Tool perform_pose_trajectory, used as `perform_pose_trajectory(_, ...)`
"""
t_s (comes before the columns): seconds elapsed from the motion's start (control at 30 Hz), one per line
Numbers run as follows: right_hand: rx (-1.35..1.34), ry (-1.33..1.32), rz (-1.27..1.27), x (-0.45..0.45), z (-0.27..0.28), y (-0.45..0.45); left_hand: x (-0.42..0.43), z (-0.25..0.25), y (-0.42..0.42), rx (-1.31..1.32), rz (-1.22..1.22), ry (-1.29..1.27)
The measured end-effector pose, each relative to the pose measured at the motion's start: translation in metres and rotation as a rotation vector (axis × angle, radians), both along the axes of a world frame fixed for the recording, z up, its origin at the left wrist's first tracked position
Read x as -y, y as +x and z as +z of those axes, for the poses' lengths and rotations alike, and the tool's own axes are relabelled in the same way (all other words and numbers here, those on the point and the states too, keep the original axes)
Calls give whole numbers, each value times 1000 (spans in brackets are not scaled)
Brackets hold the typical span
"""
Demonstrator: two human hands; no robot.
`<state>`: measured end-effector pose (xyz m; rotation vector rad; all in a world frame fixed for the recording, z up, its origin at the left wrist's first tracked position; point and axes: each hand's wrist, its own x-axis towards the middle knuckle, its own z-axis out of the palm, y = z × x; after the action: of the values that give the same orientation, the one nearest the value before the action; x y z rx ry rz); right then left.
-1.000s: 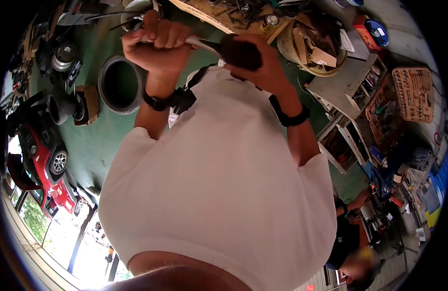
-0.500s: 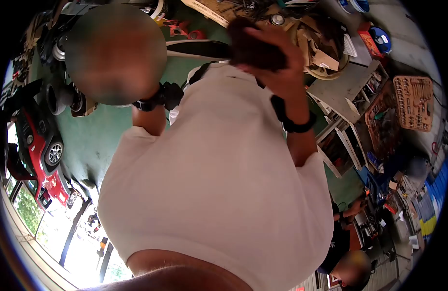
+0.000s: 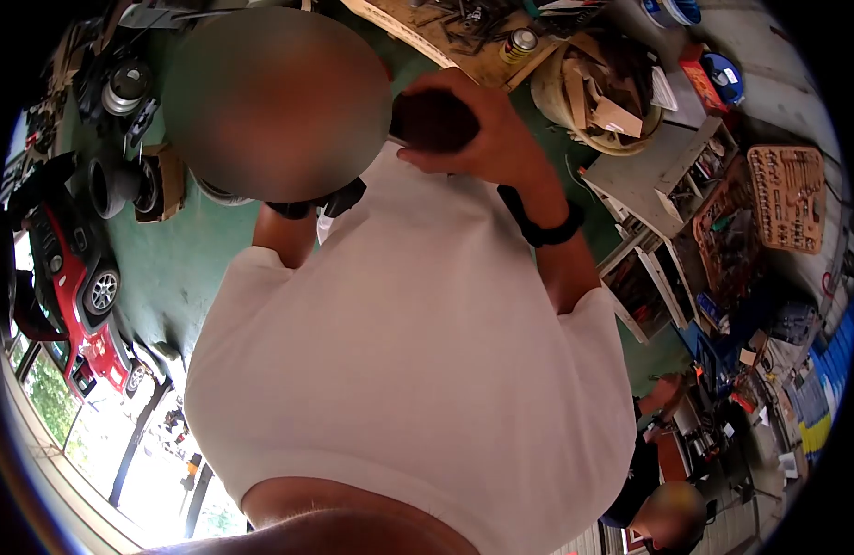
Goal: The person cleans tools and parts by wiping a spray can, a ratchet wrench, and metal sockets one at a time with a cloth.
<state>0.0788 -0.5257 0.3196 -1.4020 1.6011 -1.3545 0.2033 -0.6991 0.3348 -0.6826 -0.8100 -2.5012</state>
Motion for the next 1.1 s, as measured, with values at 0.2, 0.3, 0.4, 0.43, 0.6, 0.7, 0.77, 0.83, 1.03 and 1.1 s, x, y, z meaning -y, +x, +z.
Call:
perform_pose_trajectory(0.2, -1, -82, -81, 9, 4, 9, -20, -12, -9, 98, 28, -39)
perform_pose_trajectory(0.3, -34, -90, -96, 3, -5, 9, -24, -1, -6, 186, 207, -112)
perform_pose_trajectory(0.4, -31, -20, -106, -8, -13, 6, -14, -6, -8, 98, 47, 50)
perform_pose_trajectory(0.43, 8, 35, -109, -11, -15, 5, -14, -3, -10, 97, 118, -31)
perform_pose_trajectory(0.6, -256, 8, -170, -18, -6, 5, -25, -7, -15, 99, 70, -12)
perform_pose_trajectory(0.7, -308, -85, -242, -19, -4, 7, -38, -14, -23, 261, 83, -122)
perform_pose_trajectory(0.77, -321, -127, -306, -20, -9, 0, -47, -21, -28, 269, 119, -21)
perform_pose_trajectory(0.83, -155, 7, -316, -32, -22, -3, -59, -7, -34, 320, 210, 108)
perform_pose_trajectory(1.03, 191, 175, -113, -72, -27, -27, -52, -15, -74, 169, -171, 45)
perform_pose_trajectory(1.1, 355, 184, -59, -85, -27, -34, -54, -34, -103, 35, -419, 110)
